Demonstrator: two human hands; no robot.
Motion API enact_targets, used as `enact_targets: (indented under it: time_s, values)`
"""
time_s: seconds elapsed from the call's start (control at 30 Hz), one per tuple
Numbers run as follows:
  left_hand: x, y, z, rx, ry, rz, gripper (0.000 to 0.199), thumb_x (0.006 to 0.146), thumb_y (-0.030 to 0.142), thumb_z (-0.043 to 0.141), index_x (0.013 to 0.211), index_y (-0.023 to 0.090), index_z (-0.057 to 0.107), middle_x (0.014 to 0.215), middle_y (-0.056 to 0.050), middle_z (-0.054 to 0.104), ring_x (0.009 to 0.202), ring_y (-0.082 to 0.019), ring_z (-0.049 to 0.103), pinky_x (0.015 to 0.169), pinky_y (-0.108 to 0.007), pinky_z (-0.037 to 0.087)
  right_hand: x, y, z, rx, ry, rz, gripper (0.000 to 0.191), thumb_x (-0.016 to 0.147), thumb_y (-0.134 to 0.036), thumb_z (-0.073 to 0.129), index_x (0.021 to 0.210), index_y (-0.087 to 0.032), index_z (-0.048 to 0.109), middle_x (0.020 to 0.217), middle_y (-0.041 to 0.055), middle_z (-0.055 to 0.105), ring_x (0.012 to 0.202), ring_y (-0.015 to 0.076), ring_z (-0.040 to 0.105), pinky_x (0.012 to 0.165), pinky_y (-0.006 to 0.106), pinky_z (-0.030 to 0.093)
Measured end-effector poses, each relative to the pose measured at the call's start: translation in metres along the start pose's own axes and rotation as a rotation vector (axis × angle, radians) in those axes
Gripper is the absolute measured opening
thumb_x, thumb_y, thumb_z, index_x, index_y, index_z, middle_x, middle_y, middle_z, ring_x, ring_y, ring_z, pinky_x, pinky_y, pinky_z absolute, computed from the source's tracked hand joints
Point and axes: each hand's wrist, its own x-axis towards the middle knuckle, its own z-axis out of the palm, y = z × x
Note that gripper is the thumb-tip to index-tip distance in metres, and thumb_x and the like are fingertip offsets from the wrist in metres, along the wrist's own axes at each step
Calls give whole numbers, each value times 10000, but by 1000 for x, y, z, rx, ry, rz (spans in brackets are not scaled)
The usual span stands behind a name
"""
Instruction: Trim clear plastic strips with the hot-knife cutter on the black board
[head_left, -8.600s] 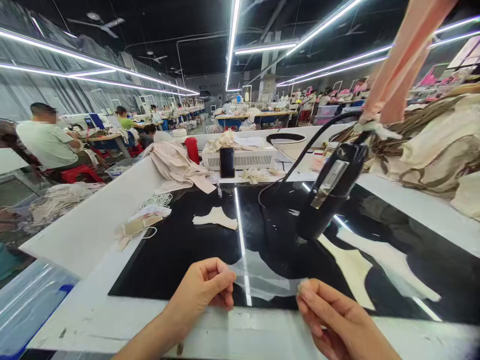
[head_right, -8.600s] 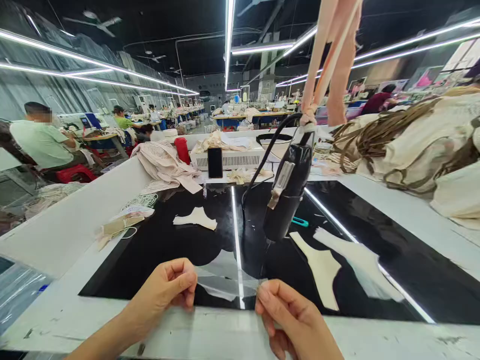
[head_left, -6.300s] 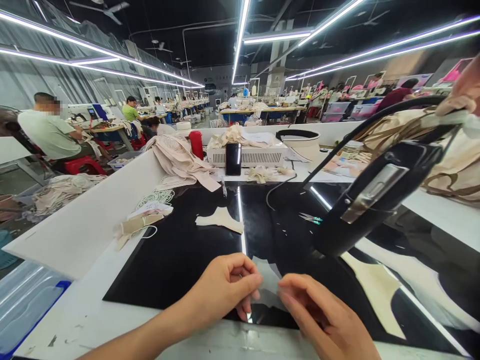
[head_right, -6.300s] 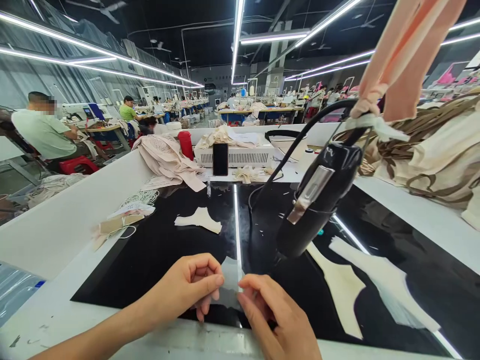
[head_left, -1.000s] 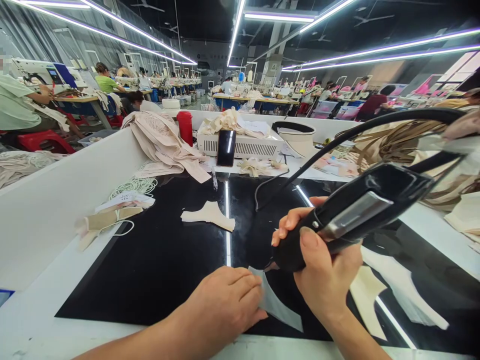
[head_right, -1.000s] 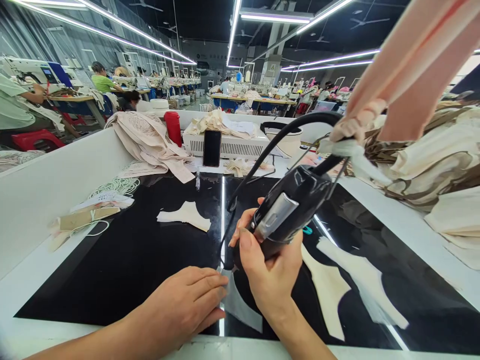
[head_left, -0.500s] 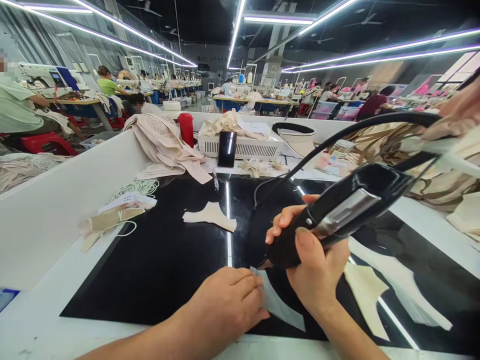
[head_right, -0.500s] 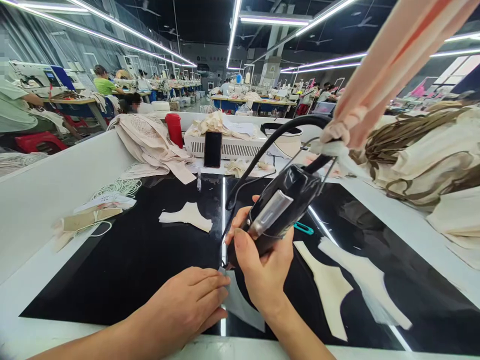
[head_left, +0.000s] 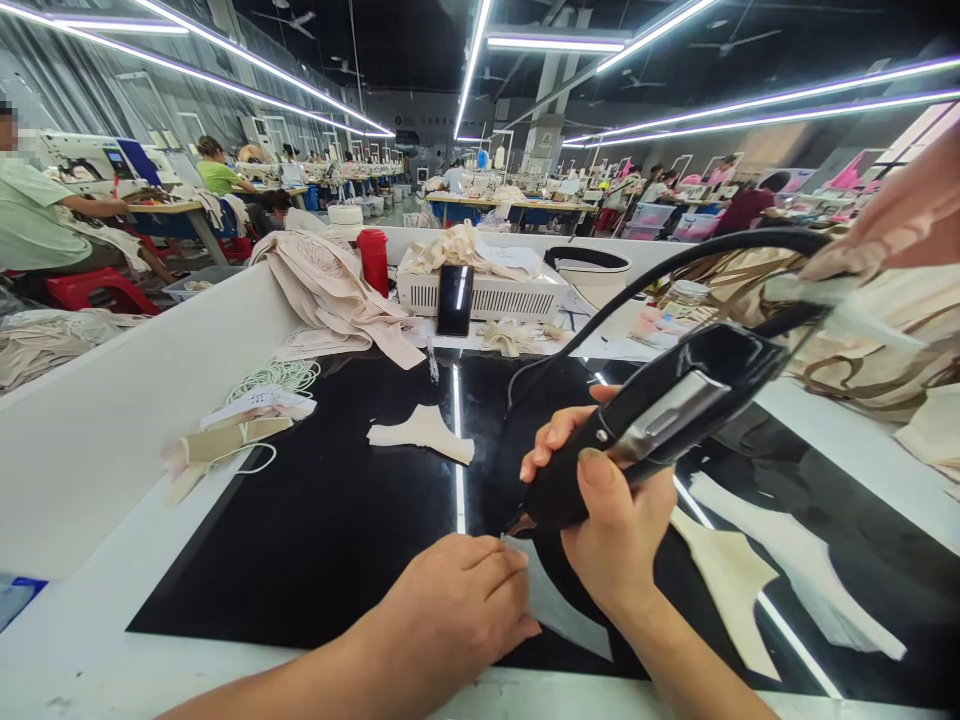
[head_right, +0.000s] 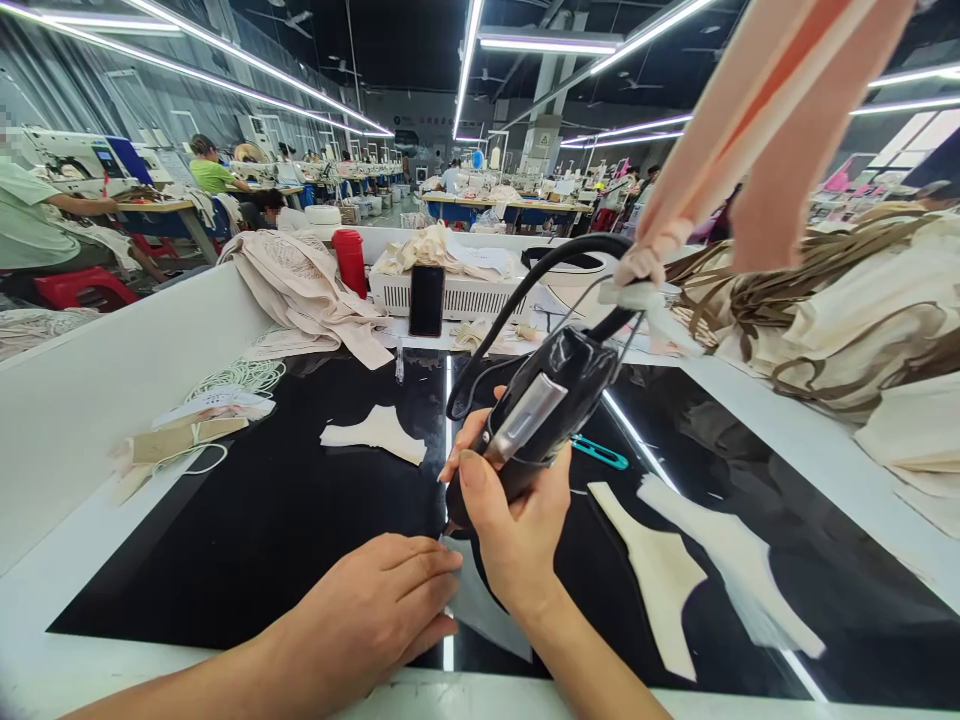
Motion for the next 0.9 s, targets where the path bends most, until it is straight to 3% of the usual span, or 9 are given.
enact_targets:
  time_s: [0.27,0.63,0.9]
  values:
    - [1,-1,-1,-74,-14,-9,418,1149,460,434,1087,131,685,1117,-78,782,1065,-205,744,904,-331,609,2,-5,0,-21,-18,12,418,923,-412,827,1248,-302,590,879,-44,677,658,147,666,610,307,617]
    - [3,-2,-13,-58,-36,-8,467,1161,460,332,1119,169,695,1139,-88,769,1039,-240,745,840,-381,637,-15,-57,-37,-79,42,-11,421,846,-405,887,1183,-276,671,798,-25,687,597,159,649,525,285,614]
    - [3,-2,-13,-32,-72,13,431,1160,447,346,1155,184,687,1187,-89,767,1056,-251,748,849,-402,645,-27,-65,-48,-117,57,-47,408,870,-405,865,1201,-273,665,810,-19,680,609,159,645,516,280,606]
